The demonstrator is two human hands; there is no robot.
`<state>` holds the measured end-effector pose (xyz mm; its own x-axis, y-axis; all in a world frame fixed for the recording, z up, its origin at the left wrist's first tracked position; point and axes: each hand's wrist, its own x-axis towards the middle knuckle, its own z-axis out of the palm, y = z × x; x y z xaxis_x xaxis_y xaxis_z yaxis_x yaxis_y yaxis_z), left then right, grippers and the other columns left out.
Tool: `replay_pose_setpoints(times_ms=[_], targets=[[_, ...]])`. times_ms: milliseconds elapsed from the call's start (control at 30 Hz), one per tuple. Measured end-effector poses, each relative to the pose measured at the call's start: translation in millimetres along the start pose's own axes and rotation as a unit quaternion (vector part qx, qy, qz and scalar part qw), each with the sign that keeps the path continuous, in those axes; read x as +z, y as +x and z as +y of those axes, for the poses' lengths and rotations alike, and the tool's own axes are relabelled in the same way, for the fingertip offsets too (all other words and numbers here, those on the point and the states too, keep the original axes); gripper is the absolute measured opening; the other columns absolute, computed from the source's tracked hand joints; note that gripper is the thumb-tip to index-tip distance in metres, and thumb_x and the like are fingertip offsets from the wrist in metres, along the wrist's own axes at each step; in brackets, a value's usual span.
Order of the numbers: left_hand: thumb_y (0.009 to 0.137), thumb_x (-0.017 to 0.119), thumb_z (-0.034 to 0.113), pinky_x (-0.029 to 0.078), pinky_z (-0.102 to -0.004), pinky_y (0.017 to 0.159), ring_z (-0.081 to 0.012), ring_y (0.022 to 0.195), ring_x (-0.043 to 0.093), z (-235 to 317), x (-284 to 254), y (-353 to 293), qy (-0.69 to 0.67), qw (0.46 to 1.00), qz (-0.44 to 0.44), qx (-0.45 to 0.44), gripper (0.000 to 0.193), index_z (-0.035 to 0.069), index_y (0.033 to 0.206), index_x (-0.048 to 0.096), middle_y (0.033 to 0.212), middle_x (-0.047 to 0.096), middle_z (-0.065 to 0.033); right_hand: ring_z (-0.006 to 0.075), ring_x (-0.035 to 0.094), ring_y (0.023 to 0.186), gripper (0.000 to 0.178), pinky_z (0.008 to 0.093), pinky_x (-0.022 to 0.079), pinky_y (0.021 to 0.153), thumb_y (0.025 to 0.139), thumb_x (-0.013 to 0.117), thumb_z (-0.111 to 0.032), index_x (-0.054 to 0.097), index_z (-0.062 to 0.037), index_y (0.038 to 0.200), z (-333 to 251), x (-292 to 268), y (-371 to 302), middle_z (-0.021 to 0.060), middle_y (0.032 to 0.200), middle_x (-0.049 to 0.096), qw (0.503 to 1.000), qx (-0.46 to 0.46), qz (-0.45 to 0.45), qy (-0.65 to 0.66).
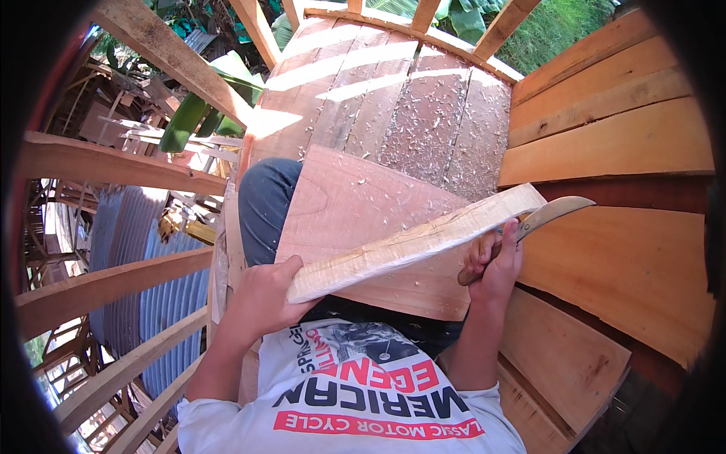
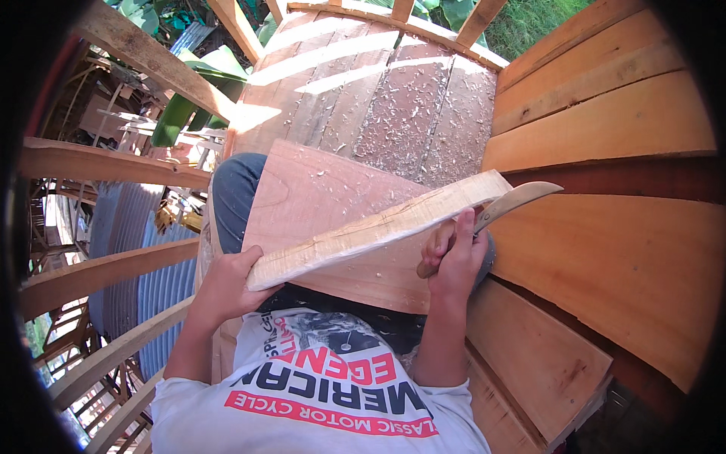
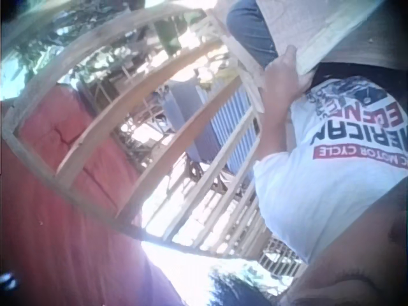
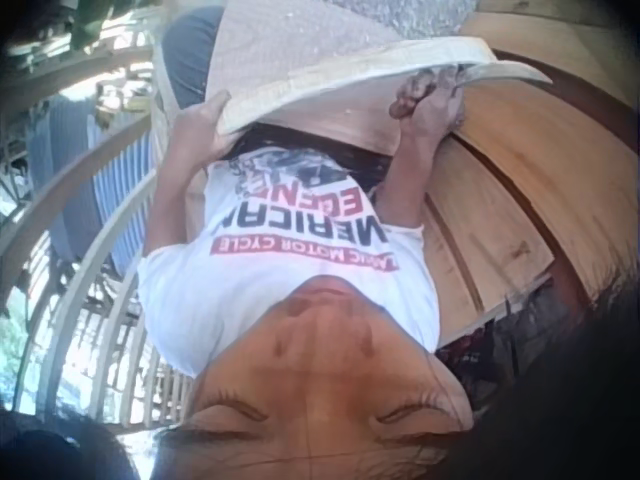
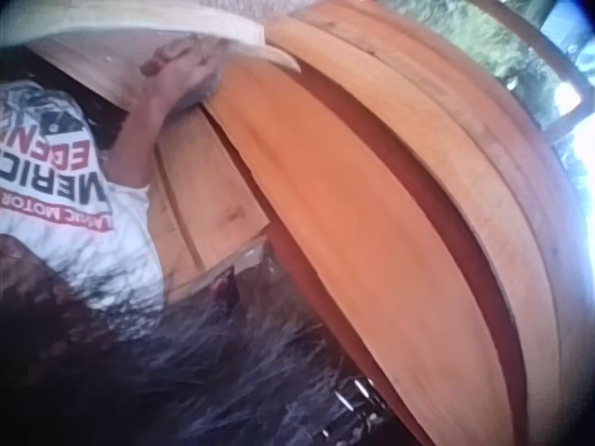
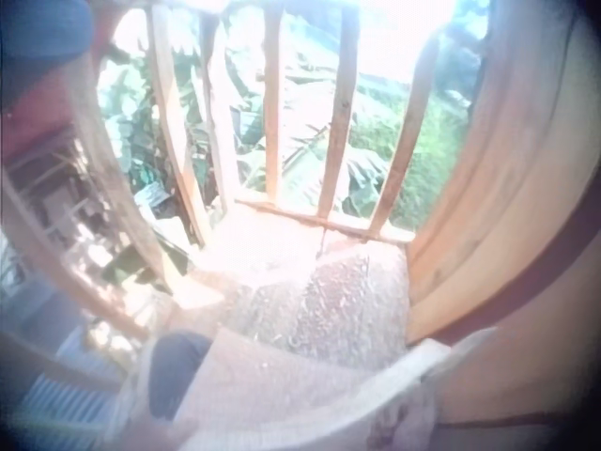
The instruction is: The person sits on the floor of a wooden structure and uses a curved knife to shave and shape a long, thin piece of wood. They hold the wood on their lap and repeatedly scrape the blade along its length to remove thin layers.
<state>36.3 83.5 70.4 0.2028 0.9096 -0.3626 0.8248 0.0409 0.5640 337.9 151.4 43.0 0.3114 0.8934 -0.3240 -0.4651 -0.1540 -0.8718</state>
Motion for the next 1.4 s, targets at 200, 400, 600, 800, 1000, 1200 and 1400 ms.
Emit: replay_pose_setpoints(times_ms=[200,400,600,800,1000,1200,1400], targets=[[0.08,0.071,0.038,0.05,-0.0449,0.062,-0.041,0.071,0.065,7.4,-8.0,-13.4,-0.092,0.988,-0.013,-0.122,0.045,-0.003,0.093,0.058,0.073,0.063,-0.0252,0.01,0.046,0.044,0.058,0.0276,0.032,0.041,0.096,0.046,-0.054,0.061,-0.0009,0.077,22.3,-29.3,-16.9,0.0018,0.05,0.044,0.92,-0.075,-0.136,-0.36],[0.085,0.065,0.044,0.048,-0.0461,0.06,-0.043,0.069,0.064,-11.5,15.4,-49.6,-0.118,0.978,-0.023,-0.171,0.049,-0.003,0.092,0.054,0.071,0.061,-0.0268,0.0312,0.058,0.051,0.049,0.0378,0.041,0.048,0.088,0.063,-0.044,0.059,0.0005,0.069,19.2,2.1,-36.9,0.0168,0.056,0.055,0.765,-0.088,-0.194,-0.608],[0.086,0.064,0.043,0.049,-0.0467,0.062,-0.0452,0.071,0.063,-15.3,30.7,-49.6,-0.171,0.97,-0.047,-0.165,0.047,-0.002,0.09,0.051,0.07,0.061,-0.027,0.0327,0.06,0.052,0.051,0.0403,0.046,0.048,0.084,0.065,-0.05,0.059,-0.0021,0.066,29.9,31.4,-39.0,0.0168,0.059,0.059,0.656,-0.127,-0.256,-0.699],[0.087,0.064,0.04,0.051,-0.0445,0.06,-0.044,0.071,0.065,-18.7,32.4,-47.5,-0.227,0.956,-0.076,-0.17,0.045,-0.003,0.094,0.05,0.07,0.062,-0.0268,0.0307,0.061,0.052,0.053,0.0396,0.046,0.048,0.082,0.064,-0.055,0.059,-0.0039,0.067,34.5,26.6,-28.1,0.0138,0.059,0.059,0.614,-0.163,-0.258,-0.728],[0.087,0.064,0.038,0.051,-0.042,0.058,-0.0404,0.069,0.067,-19.7,33.9,-46.9,-0.246,0.951,-0.084,-0.167,0.044,-0.002,0.096,0.049,0.069,0.063,-0.025,0.0299,0.062,0.054,0.054,0.0395,0.046,0.048,0.08,0.064,-0.058,0.06,-0.006,0.068,33.9,26.5,-18.1,0.0124,0.059,0.059,0.592,-0.187,-0.246,-0.744],[0.089,0.062,0.041,0.051,-0.0443,0.059,-0.0426,0.07,0.066,-18.8,33.5,-49.7,-0.211,0.962,-0.08,-0.154,0.046,-0.003,0.096,0.048,0.07,0.062,-0.0269,0.0338,0.062,0.058,0.055,0.043,0.047,0.052,0.085,0.061,-0.056,0.064,-0.0023,0.071,25.3,9.6,22.0,0.0158,0.06,0.06,0.634,-0.161,-0.071,-0.753],[0.09,0.06,0.042,0.049,-0.046,0.057,-0.0432,0.067,0.065,-28.0,47.2,-62.0,-0.208,0.962,-0.081,-0.16,0.047,-0.003,0.097,0.048,0.069,0.061,-0.026,0.0369,0.062,0.059,0.052,0.0431,0.048,0.054,0.085,0.063,-0.051,0.063,-0.0007,0.072,-1.5,-3.3,17.4,0.0179,0.06,0.06,0.626,-0.174,-0.059,-0.758]])
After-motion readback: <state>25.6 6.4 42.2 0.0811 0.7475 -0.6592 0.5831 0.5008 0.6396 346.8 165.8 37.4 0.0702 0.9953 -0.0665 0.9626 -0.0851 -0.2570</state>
